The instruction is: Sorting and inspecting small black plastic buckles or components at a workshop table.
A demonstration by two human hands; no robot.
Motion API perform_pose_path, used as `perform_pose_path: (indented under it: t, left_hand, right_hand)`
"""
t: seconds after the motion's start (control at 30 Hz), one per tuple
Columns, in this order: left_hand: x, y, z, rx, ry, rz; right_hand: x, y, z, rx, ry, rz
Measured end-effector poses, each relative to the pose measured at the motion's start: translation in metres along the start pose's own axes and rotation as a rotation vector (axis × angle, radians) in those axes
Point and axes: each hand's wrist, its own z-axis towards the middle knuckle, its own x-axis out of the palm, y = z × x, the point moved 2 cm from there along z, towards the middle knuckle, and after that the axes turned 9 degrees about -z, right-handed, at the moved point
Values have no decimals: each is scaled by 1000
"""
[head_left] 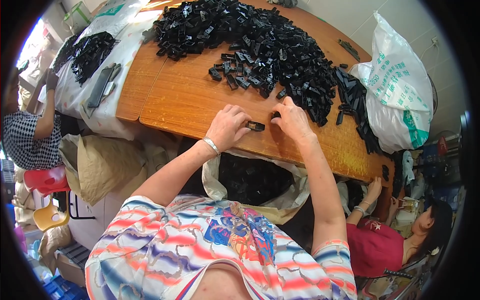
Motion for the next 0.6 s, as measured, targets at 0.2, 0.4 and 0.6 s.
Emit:
perform_pose_path:
  t: [0.2, 0.4, 0.6]
  left_hand:
    - [2, -3, 2, 1, 6, 13]
    - [3, -1, 1, -10, 13, -1]
    - [1, -2, 0, 8, -48, 32]
  right_hand:
    - [5, -7, 2, -44, -55, 4]
    - [11, -11, 5, -37, -130, 75]
    - [19, -7, -13, 58, -185, 169]
